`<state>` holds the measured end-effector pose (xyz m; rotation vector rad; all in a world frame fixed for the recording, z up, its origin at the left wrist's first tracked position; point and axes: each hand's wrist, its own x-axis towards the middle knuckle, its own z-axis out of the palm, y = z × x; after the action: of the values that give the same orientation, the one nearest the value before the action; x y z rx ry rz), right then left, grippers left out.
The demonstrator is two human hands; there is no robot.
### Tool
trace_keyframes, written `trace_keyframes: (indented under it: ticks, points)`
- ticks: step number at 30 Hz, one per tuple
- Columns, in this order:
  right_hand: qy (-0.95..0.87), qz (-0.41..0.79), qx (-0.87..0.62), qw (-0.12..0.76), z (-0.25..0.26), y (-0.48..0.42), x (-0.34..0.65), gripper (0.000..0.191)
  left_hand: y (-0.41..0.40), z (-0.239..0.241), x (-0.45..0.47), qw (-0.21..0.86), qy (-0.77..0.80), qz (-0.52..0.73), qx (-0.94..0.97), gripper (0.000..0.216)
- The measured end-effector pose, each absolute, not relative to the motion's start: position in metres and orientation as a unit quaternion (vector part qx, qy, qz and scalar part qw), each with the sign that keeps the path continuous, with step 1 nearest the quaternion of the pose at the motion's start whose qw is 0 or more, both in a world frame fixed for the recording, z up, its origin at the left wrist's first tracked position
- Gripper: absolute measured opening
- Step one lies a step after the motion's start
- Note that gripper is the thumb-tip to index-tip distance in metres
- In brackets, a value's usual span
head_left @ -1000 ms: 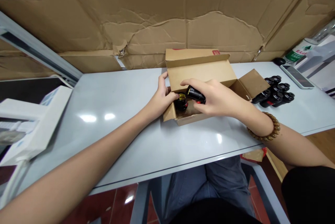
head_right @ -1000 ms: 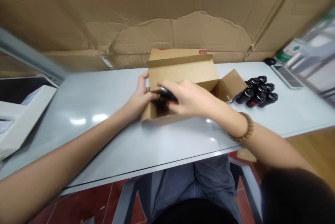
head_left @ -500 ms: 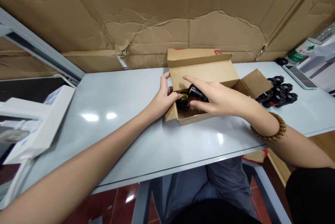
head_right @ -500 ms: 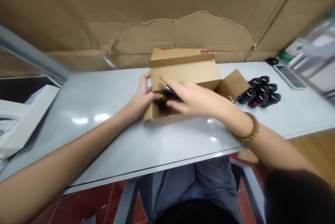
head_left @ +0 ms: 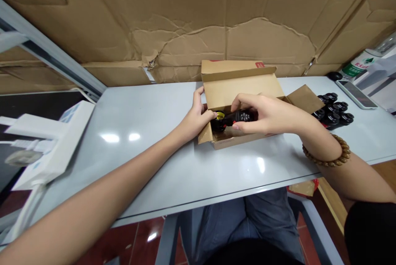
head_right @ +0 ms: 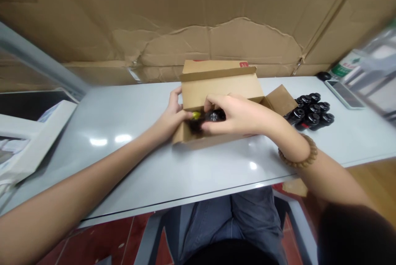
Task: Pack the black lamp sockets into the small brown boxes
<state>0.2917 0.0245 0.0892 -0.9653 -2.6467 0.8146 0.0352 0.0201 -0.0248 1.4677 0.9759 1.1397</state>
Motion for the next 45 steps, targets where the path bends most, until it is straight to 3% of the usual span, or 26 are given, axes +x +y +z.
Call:
trace_keyframes:
  ticks: [4,15,23,30,40,45]
  points:
    - [-0.894,0.285,-0.33,0.1,0.084,0.026,0.286,0.038,0.02,-0.025,0.037,0.501,0.385,0.484,0.606,0.085]
    - [-0.892,0.269,-0.364,-0.013,0.083,0.029,0.271,0.039,0.019,-0.024,0.04,0.509,0.362,0.484,0.613,0.083]
    - [-0.89,0.298,-0.345,0.008,0.07,0.031,0.265,0.041,0.018,-0.022,0.04,0.491,0.383,0.484,0.615,0.085]
    - [-0.836,0.426,-0.345,-0.002,0.082,0.031,0.274,0.039,0.022,-0.027,0.039,0.487,0.379,0.478,0.625,0.088]
    - [-0.87,0.384,-0.308,0.027,0.071,0.023,0.269,0.029,0.021,-0.024,0.038,0.497,0.381,0.484,0.611,0.086]
    - [-0.874,0.341,-0.336,0.081,0.105,0.016,0.292,0.032,0.021,-0.025,0.037,0.506,0.382,0.491,0.598,0.085]
